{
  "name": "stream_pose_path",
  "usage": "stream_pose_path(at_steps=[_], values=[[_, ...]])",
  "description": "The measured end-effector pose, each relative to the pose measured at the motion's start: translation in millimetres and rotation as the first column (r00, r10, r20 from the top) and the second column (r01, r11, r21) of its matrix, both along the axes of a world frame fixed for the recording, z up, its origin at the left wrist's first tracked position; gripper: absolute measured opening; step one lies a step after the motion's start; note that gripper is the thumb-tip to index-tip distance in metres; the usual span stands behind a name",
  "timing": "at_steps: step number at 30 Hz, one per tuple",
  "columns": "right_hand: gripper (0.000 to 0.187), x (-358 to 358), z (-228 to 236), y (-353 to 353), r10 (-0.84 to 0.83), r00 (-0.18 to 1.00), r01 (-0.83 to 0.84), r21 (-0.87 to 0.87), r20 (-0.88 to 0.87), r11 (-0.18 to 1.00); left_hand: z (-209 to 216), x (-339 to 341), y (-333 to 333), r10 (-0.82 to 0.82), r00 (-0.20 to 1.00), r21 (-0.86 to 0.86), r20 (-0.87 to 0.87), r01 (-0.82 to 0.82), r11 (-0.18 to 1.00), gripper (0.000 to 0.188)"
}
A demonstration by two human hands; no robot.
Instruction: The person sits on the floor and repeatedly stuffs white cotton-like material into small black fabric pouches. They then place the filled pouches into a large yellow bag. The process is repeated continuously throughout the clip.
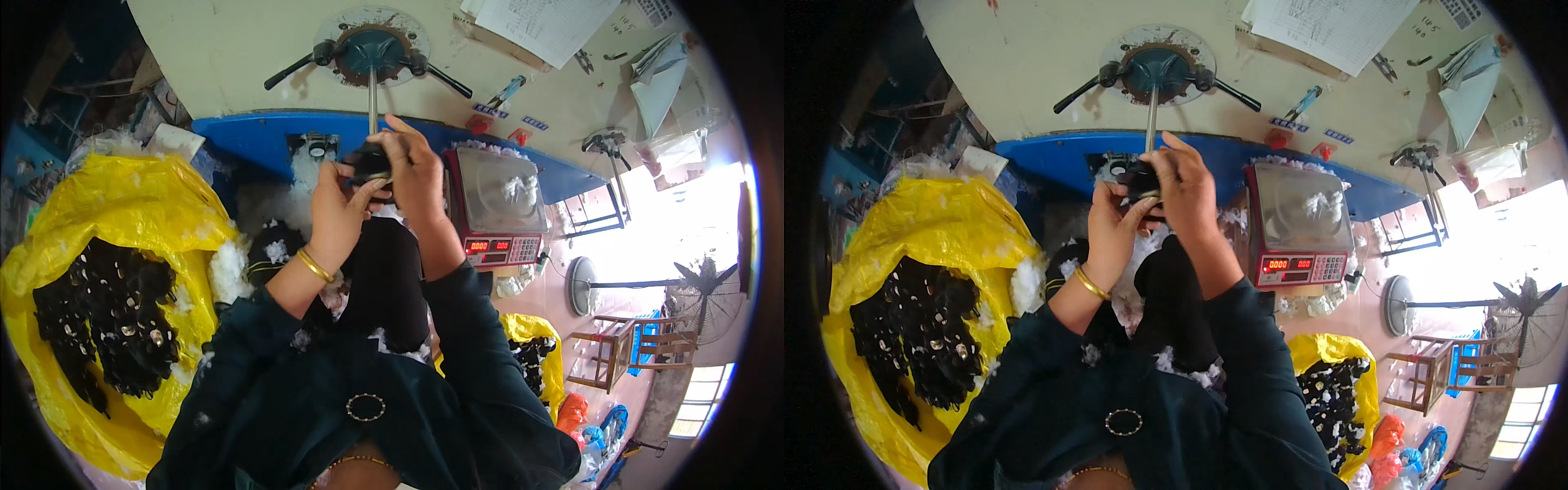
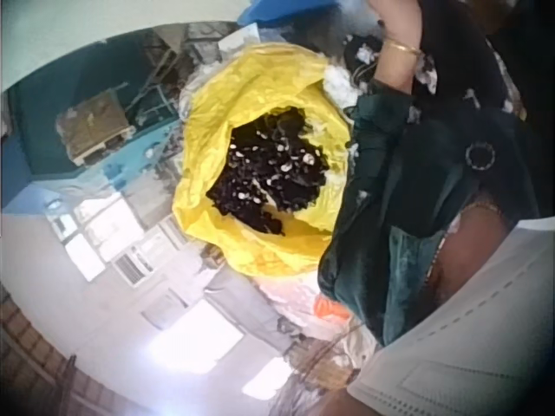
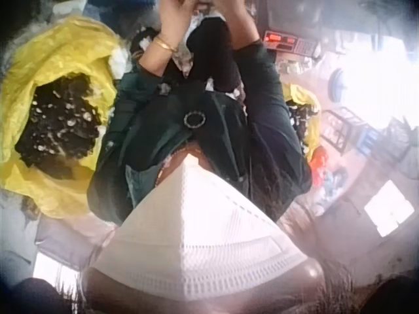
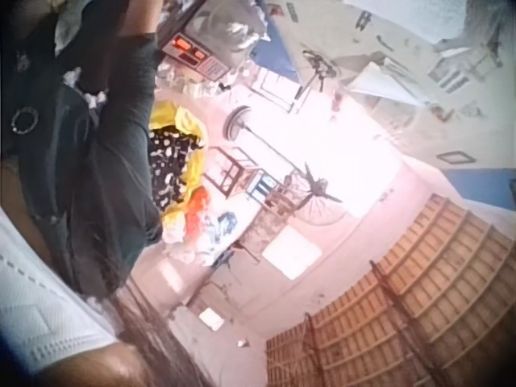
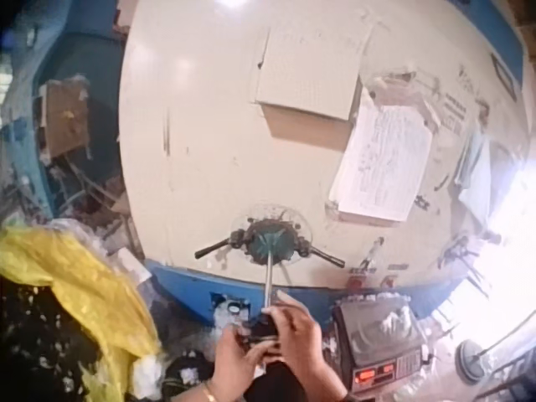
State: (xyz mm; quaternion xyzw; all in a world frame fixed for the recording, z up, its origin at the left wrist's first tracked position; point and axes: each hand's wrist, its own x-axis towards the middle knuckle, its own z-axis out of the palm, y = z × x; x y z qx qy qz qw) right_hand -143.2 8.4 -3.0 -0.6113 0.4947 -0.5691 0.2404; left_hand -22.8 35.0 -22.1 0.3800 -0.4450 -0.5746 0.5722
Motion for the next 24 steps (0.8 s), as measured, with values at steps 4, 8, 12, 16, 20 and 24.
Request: stream_pose_path(at_steps=[4, 8, 12, 16, 20, 24], values=[[0.027, -15.8, 23.5, -36.9, 0.02, 0.986, -0.059, 0.239, 0.165, 0.969, 30.3, -9.7, -9.2, 0.011, 0.997, 0.04, -0.072, -0.009, 0.999, 0.043], [0.027, -7.5, 35.1, -30.8, -0.022, 0.998, 0.001, 0.29, 0.067, 0.957, 39.7, -6.8, -15.1, -0.043, 0.999, 0.114, 0.004, 0.042, 0.993, 0.046], [0.027, 1.0, 14.5, -7.4, -0.049, 0.999, 0.05, 0.141, -0.009, 0.989, 25.2, 7.5, -3.4, -0.102, 0.993, 0.187, -0.056, 0.11, 0.976, 0.048], [0.024, 4.6, -10.0, -1.9, -0.002, 1.0, 0.002, 0.036, 0.019, 0.999, 9.2, 19.6, -5.3, -0.128, 0.991, 0.111, -0.027, 0.131, 0.985, 0.042], [0.023, -16.3, -43.4, -18.2, 0.118, 0.984, -0.106, -0.09, 0.131, 0.99, -9.5, 9.9, -30.9, -0.193, 0.981, 0.071, 0.012, 0.192, 0.979, 0.038], [0.04, 2.1, -33.4, 5.3, 0.133, 0.464, -0.47, 0.116, 0.876, 0.875, 2.9, 23.4, -21.1, -0.133, 0.989, 0.145, 0.072, 0.121, 0.982, 0.042]])
